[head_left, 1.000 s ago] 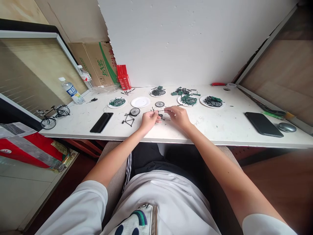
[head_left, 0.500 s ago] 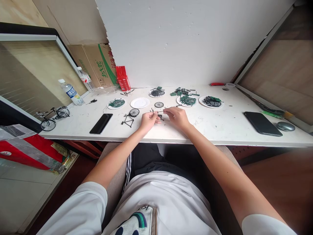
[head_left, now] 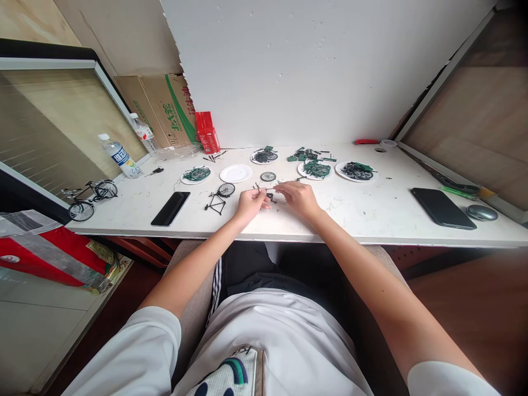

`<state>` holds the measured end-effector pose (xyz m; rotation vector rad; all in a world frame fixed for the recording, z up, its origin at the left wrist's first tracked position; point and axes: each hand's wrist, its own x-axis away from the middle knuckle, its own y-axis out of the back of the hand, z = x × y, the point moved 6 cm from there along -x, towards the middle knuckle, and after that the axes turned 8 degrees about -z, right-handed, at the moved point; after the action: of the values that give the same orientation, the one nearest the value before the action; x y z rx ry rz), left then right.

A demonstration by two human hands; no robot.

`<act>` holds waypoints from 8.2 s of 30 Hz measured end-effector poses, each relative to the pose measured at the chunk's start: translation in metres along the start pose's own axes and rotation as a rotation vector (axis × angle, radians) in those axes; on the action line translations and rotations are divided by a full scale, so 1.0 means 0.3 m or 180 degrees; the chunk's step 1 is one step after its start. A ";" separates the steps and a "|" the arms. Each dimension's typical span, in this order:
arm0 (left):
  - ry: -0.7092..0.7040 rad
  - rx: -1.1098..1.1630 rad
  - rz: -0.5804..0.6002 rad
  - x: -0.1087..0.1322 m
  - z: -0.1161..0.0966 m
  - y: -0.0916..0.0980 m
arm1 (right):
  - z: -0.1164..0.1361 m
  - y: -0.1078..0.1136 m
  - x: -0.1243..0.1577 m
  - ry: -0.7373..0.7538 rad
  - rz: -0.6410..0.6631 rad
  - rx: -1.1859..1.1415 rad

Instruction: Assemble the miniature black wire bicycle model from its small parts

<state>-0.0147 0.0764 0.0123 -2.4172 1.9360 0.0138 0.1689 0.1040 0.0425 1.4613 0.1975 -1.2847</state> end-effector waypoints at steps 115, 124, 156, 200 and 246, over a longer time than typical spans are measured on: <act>-0.0193 -0.0455 0.0448 0.008 0.002 -0.032 | 0.011 0.001 -0.009 -0.0694 0.0228 -0.0138; -0.0221 -0.0431 0.0475 0.007 0.004 -0.034 | 0.009 -0.003 -0.009 -0.0713 0.0262 -0.0124; -0.0424 -0.0626 0.0698 0.024 -0.003 -0.045 | 0.004 -0.024 -0.003 -0.0796 0.0526 -0.0101; -0.0300 -0.0432 0.0548 0.007 0.016 -0.039 | 0.026 0.007 -0.014 -0.0756 0.0260 -0.0154; -0.0440 -0.0414 0.0605 -0.006 0.019 -0.043 | 0.017 0.008 -0.014 -0.0738 0.0128 -0.0193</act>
<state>-0.0025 0.0812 0.0069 -2.2267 2.1528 0.3138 0.1659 0.1012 0.0485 1.2476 0.0525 -1.3913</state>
